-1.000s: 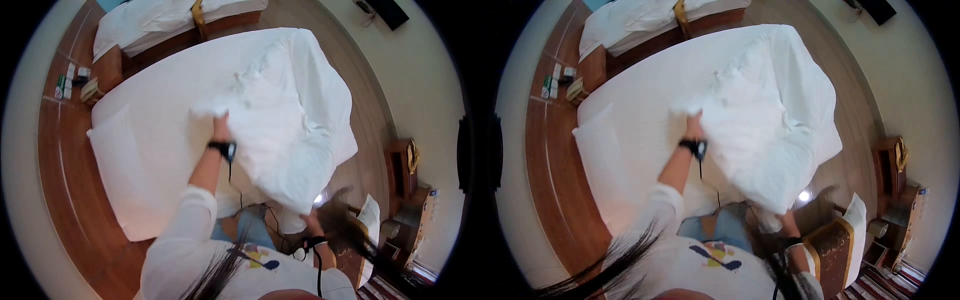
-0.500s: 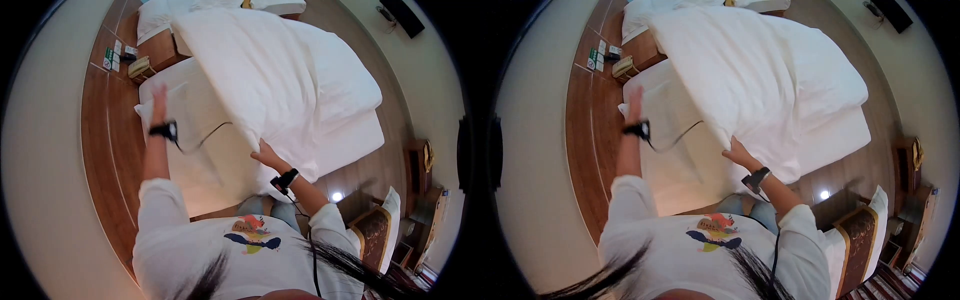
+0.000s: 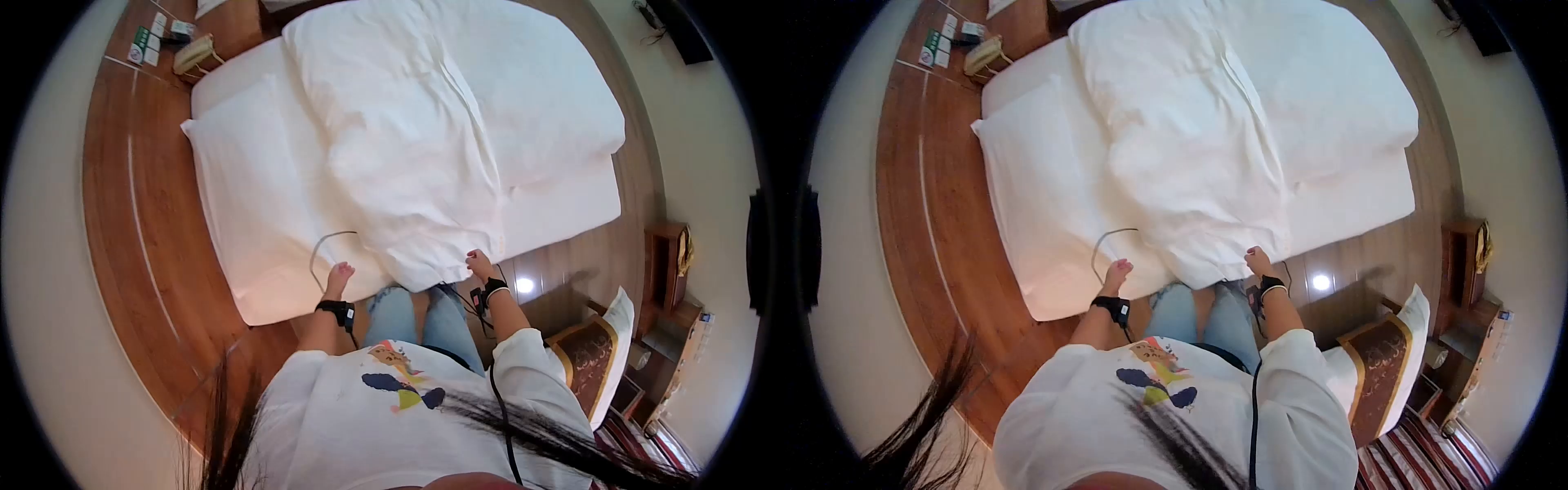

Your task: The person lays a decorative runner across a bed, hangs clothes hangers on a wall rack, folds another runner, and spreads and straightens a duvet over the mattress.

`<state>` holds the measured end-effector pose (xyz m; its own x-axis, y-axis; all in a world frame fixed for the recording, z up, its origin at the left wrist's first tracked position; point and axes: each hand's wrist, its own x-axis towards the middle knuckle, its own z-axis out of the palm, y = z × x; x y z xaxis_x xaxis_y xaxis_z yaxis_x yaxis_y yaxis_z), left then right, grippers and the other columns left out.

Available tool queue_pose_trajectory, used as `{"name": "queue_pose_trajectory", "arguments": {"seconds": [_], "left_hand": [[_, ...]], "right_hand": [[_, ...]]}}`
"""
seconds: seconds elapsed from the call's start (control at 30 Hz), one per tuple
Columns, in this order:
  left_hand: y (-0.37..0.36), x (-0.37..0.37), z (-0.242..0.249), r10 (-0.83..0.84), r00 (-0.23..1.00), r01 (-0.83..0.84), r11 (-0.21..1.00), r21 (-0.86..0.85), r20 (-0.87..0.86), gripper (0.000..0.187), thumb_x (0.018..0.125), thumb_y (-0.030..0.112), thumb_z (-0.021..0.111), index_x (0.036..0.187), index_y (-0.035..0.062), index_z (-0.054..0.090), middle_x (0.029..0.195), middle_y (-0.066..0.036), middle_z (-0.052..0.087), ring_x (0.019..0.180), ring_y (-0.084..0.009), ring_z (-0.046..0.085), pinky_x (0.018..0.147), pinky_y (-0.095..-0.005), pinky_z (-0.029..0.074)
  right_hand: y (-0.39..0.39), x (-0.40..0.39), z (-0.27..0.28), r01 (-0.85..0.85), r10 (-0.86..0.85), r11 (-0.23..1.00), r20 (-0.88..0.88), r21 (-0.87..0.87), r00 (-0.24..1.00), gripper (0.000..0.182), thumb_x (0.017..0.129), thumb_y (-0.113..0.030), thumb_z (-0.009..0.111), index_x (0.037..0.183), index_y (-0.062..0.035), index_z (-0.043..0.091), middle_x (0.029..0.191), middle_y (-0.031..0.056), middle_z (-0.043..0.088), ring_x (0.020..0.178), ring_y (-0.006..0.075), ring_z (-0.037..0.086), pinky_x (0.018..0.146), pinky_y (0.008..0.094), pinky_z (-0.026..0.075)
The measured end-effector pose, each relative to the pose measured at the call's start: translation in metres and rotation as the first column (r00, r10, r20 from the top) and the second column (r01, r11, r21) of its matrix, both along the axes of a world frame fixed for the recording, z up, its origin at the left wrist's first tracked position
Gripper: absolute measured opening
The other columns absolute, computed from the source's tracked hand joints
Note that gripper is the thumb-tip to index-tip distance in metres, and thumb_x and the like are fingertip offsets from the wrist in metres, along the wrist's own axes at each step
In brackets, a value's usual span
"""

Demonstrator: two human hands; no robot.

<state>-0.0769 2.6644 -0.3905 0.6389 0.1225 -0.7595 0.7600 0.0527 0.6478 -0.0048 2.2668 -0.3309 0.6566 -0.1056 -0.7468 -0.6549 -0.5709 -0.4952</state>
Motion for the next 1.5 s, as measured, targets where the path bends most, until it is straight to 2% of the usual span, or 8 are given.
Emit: {"name": "queue_pose_trajectory", "arguments": {"seconds": [0.2, 0.3, 0.43, 0.6, 0.7, 0.83, 1.03, 1.5], "left_hand": [[-0.061, 0.014, 0.0, -0.048, 0.974, 0.072, 0.993, 0.099, -0.224, 0.079, 0.057, 0.023, 0.069, 0.115, -0.0036, 0.022, 0.115, -0.02, 0.032, 0.104, -0.026, 0.035, 0.084, -0.0311, 0.033], [-0.081, -0.054, -0.148, -0.356, 0.909, 0.387, 0.914, 0.125, -0.217, 0.089, 0.055, 0.025, 0.071, 0.117, -0.0042, 0.014, 0.118, -0.022, 0.027, 0.106, -0.0277, 0.033, 0.087, -0.0324, 0.03], [-0.157, -0.023, -0.072, 0.32, 0.947, -0.314, 0.943, 0.113, -0.038, 0.088, 0.054, 0.021, 0.072, 0.114, -0.0074, 0.015, 0.114, -0.021, 0.03, 0.103, -0.0268, 0.034, 0.086, -0.0323, 0.03], [-0.172, -0.054, -0.118, 0.275, 0.954, -0.299, 0.84, 0.453, 0.119, 0.085, 0.054, 0.016, 0.072, 0.113, -0.0056, 0.016, 0.11, -0.017, 0.032, 0.099, -0.0228, 0.036, 0.085, -0.0306, 0.03], [-0.183, -0.048, -0.078, 0.602, 0.795, -0.59, 0.795, 0.14, -0.073, 0.079, 0.056, 0.017, 0.072, 0.111, -0.0067, 0.021, 0.107, -0.014, 0.037, 0.095, -0.0249, 0.04, 0.081, -0.0313, 0.034], [-0.191, -0.027, -0.009, 0.295, 0.948, -0.3, 0.954, -0.025, -0.12, 0.065, 0.063, 0.013, 0.066, 0.112, -0.0018, 0.026, 0.105, -0.012, 0.042, 0.093, -0.0207, 0.043, 0.079, -0.0304, 0.036], [-0.212, -0.022, 0.029, 0.591, 0.785, -0.616, 0.777, -0.129, -0.186, 0.035, 0.075, 0.014, 0.054, 0.104, -0.0004, 0.042, 0.096, -0.007, 0.051, 0.086, -0.0146, 0.048, 0.076, -0.0271, 0.038], [-0.105, -0.039, 0.181, 0.747, 0.599, -0.738, 0.654, -0.163, 0.288, 0.028, 0.067, 0.005, 0.055, 0.093, -0.003, 0.047, 0.089, -0.01, 0.052, 0.079, -0.0182, 0.05, 0.068, -0.0286, 0.042]], "right_hand": [[-0.072, -0.049, -0.035, 0.167, -0.158, 0.984, -0.144, 0.056, 0.977, 0.022, 0.067, -0.014, 0.046, 0.086, -0.0023, 0.051, 0.069, 0.0071, 0.055, 0.056, 0.0136, 0.052, 0.047, 0.0259, 0.041], [-0.082, -0.049, -0.025, 0.23, -0.21, 0.963, -0.141, 0.139, 0.967, 0.021, 0.068, -0.012, 0.044, 0.084, -0.0016, 0.051, 0.072, 0.0068, 0.054, 0.06, 0.0129, 0.051, 0.053, 0.026, 0.041], [-0.111, -0.039, -0.047, 0.086, -0.089, 0.996, 0.059, 0.038, 0.994, 0.02, 0.068, -0.01, 0.042, 0.083, -0.0011, 0.052, 0.07, 0.0048, 0.052, 0.065, 0.0125, 0.049, 0.059, 0.0242, 0.039], [-0.176, 0.023, -0.103, 0.298, -0.305, 0.951, 0.104, 0.081, 0.947, 0.022, 0.069, -0.012, 0.043, 0.088, -0.0043, 0.05, 0.077, 0.0037, 0.052, 0.071, 0.0122, 0.048, 0.059, 0.0239, 0.038], [-0.184, 0.077, -0.108, 0.462, -0.47, 0.869, -0.002, 0.178, 0.883, 0.024, 0.07, -0.018, 0.045, 0.09, -0.0064, 0.049, 0.079, 0.0039, 0.051, 0.072, 0.0135, 0.049, 0.059, 0.0248, 0.038], [-0.162, 0.149, -0.117, 0.829, -0.837, 0.52, -0.07, 0.206, 0.543, 0.025, 0.071, -0.017, 0.054, 0.093, -0.0062, 0.047, 0.082, 0.0062, 0.053, 0.077, 0.0174, 0.05, 0.064, 0.0307, 0.042], [-0.141, 0.191, -0.107, 0.67, -0.731, 0.444, -0.192, 0.595, 0.655, 0.024, 0.068, -0.017, 0.061, 0.082, -0.0019, 0.049, 0.074, 0.0058, 0.049, 0.062, 0.0174, 0.048, 0.055, 0.0273, 0.042], [-0.146, 0.014, 0.049, 0.524, -0.6, 0.724, 0.035, 0.448, 0.799, 0.04, 0.077, -0.017, 0.049, 0.104, 0.0096, 0.037, 0.095, 0.0162, 0.048, 0.083, 0.0214, 0.051, 0.071, 0.031, 0.044]]}}
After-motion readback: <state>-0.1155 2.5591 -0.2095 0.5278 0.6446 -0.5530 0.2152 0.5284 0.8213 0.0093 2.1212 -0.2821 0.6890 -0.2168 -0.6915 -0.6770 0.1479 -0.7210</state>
